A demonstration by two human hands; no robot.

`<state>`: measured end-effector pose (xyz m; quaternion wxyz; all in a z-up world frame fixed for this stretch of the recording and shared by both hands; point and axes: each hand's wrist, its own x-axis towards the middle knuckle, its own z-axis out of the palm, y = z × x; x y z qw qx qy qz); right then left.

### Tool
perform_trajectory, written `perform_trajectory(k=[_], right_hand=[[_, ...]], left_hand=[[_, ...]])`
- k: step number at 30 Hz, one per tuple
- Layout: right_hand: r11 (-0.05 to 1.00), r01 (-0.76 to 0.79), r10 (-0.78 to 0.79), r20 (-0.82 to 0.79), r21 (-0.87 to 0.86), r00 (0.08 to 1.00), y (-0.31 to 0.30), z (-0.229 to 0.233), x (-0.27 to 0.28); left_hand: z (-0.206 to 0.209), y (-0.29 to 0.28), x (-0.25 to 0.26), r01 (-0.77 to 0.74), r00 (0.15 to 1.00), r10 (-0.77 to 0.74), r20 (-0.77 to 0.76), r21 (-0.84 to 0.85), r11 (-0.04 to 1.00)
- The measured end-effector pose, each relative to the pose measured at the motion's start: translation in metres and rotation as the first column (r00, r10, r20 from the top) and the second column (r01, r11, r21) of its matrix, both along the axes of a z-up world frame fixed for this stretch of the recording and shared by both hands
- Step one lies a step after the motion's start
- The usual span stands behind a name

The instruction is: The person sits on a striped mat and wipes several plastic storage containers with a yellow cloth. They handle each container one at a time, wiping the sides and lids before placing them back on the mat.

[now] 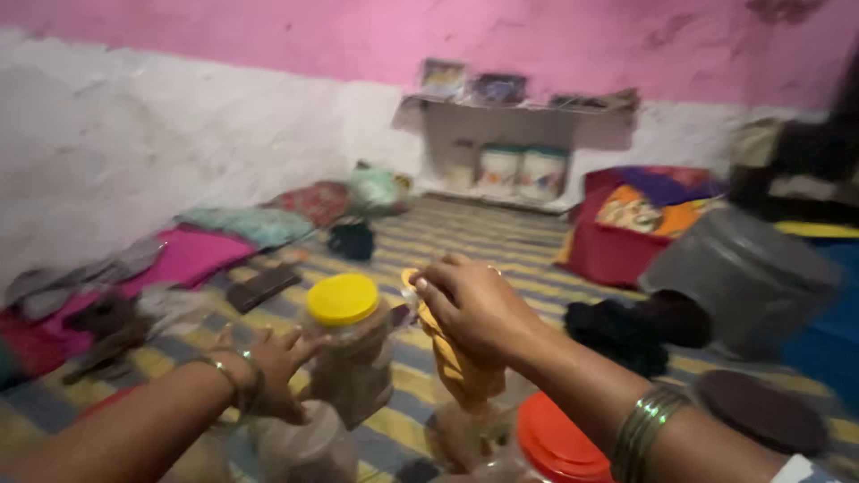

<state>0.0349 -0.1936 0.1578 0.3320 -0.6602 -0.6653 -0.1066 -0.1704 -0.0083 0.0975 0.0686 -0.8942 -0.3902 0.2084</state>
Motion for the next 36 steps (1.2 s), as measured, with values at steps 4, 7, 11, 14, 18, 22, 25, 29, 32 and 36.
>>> perform_trajectory(k=[4,7,11,14,18,22,25,29,32,36], right_hand=[[0.989,-0.149,0.149,-0.025,0.005,0.989,0.074,-0.037,0.008],[0.963,-0.27,0.268,-0.085,-0.014,0.96,0.123,-0.066,0.003],[0.939,-0.333,0.315,-0.18,-0.08,0.932,0.174,-0.093,0.02],[0.929,-0.362,0.339,-0.21,-0.082,0.917,0.192,-0.112,0.028],[0.915,-0.39,0.379,-0.11,-0.106,0.919,0.197,-0.126,0.021],[0.928,-0.255,0.267,0.007,-0.272,0.964,0.186,-0.112,-0.008],[0.928,-0.278,0.299,0.05,-0.25,0.953,0.168,-0.076,-0.034],[0.922,-0.25,0.308,0.171,-0.296,0.936,0.142,-0.026,-0.054],[0.906,-0.239,0.351,0.302,-0.35,0.887,0.124,0.008,-0.061],[0.854,-0.208,0.425,0.41,-0.477,0.807,0.108,0.035,-0.073]], left_hand=[[-0.03,0.049,-0.003,0.1,0.971,-0.054,0.232,-0.192,0.976],[-0.053,0.067,-0.019,0.127,0.93,0.027,0.366,-0.391,0.912],[-0.078,0.079,-0.024,-0.042,0.954,0.211,0.215,-0.598,0.8],[-0.107,0.073,-0.023,0.054,0.939,0.214,0.271,-0.727,0.684],[-0.15,0.07,-0.034,0.28,0.782,0.206,0.589,-0.626,0.728],[-0.188,0.053,-0.049,0.207,0.692,0.252,0.676,-0.52,0.829],[-0.19,0.051,-0.054,0.22,0.636,0.269,0.724,-0.503,0.836],[-0.203,0.032,-0.049,0.195,0.535,0.325,0.78,-0.489,0.85],[-0.204,0.027,-0.04,0.116,0.538,0.353,0.765,-0.483,0.868],[-0.21,0.023,-0.038,0.085,0.506,0.354,0.787,-0.454,0.887]])
